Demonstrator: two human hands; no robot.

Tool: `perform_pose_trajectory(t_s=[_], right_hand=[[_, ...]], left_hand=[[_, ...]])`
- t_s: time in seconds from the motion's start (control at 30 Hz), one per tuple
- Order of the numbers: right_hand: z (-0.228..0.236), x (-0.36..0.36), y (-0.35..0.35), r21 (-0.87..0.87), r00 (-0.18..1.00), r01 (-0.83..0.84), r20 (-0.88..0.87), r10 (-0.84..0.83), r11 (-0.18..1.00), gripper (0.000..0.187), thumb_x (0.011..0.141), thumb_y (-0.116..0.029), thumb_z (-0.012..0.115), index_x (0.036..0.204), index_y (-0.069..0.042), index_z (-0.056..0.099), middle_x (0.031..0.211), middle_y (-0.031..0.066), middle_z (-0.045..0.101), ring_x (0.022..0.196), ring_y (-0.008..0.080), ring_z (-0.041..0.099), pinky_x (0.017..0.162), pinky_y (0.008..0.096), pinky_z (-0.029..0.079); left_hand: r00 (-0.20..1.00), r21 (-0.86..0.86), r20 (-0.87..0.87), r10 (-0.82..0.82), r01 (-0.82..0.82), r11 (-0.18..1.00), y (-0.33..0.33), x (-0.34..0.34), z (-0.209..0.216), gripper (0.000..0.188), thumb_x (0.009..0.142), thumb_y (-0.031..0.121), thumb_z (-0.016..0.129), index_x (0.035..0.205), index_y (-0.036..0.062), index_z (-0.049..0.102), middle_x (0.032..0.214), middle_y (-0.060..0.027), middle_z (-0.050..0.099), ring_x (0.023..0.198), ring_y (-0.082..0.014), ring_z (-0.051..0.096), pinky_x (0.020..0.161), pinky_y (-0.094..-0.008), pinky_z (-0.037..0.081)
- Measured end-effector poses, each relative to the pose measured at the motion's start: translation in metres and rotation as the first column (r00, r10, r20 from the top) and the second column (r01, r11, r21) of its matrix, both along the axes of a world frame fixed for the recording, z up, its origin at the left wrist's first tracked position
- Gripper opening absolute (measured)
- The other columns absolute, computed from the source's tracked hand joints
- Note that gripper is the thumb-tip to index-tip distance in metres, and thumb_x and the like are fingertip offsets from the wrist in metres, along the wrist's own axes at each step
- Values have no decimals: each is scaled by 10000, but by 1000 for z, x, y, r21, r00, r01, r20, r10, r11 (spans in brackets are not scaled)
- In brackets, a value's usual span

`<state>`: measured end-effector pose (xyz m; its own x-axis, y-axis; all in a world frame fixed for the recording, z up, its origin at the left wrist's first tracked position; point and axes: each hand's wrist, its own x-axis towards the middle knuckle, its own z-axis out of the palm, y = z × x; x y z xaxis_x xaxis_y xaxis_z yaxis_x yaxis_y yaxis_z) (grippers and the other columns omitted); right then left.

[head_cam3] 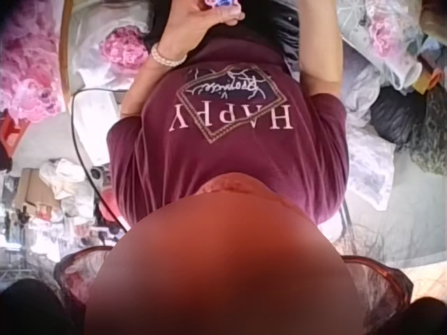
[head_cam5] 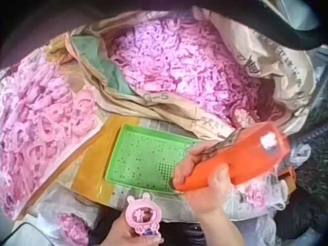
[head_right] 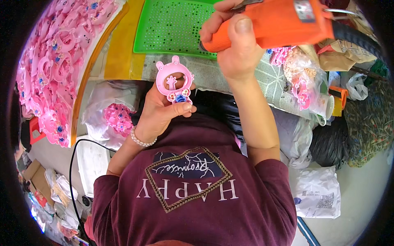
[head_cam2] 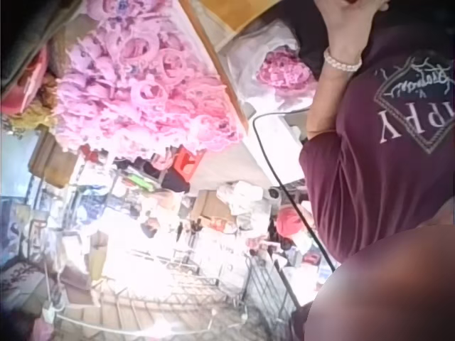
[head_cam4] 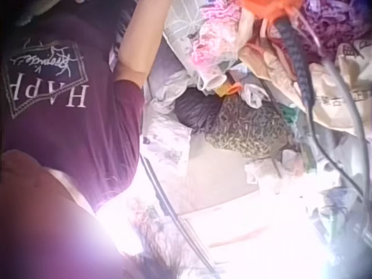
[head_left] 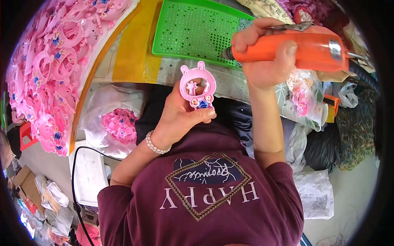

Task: Assembling small pink plastic toy watches using an electric screwdriver to fasten components.

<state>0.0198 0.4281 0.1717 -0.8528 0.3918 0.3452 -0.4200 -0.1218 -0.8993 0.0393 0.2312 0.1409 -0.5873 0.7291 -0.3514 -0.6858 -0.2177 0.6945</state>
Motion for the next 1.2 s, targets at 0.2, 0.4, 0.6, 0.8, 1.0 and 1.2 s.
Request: perform_pose_trajectory(t_s=[0.2,0.4,0.6,0.8,1.0,1.2], right_hand=[[-13,-4,0,33,998,53,31,-54,998,682,769,-648,443,998,-8,488,653,72,477,585,193,484,595,360,407],[-17,-5,1,-16,999,26,19,-26,1000,656,778,-636,446,999,-20,492,665,62,471,584,190,477,586,359,402],[-14,-3,-2,-5,998,57,34,-56,998,654,767,-638,455,995,-27,496,675,59,470,587,189,473,589,356,399],[-2,2,2,-70,998,63,3,-63,996,688,723,-674,461,992,-43,502,674,57,460,585,184,456,580,347,386],[28,23,-9,-200,974,-196,-152,167,960,750,635,-760,510,1015,-114,514,744,17,454,641,165,439,651,332,347],[41,37,-23,44,870,-458,-180,458,888,825,621,-768,555,1069,-80,483,782,8,471,672,151,475,632,316,346]], left_hand=[[999,-38,-11,53,-53,998,0,-2,-1,483,737,-51,671,1141,16,414,867,-58,554,683,-120,580,563,-244,506],[999,-46,-7,48,-48,998,1,-3,-1,468,722,-53,679,1110,14,427,874,-65,556,671,-121,582,540,-238,498],[999,-55,-24,40,-42,998,3,-4,-1,460,710,-53,682,1088,18,429,872,-63,552,660,-120,579,533,-239,499],[999,-80,-35,28,-31,996,3,-3,0,442,721,-43,669,1086,11,426,862,-61,551,674,-124,589,537,-238,502],[997,-102,-74,9,-17,995,7,-5,0,405,709,-48,654,1052,-11,444,833,-65,569,654,-126,592,534,-239,500],[996,-62,-89,24,-30,998,9,-5,-7,390,696,-53,660,1025,-27,451,778,-73,589,630,-128,594,524,-241,496]])
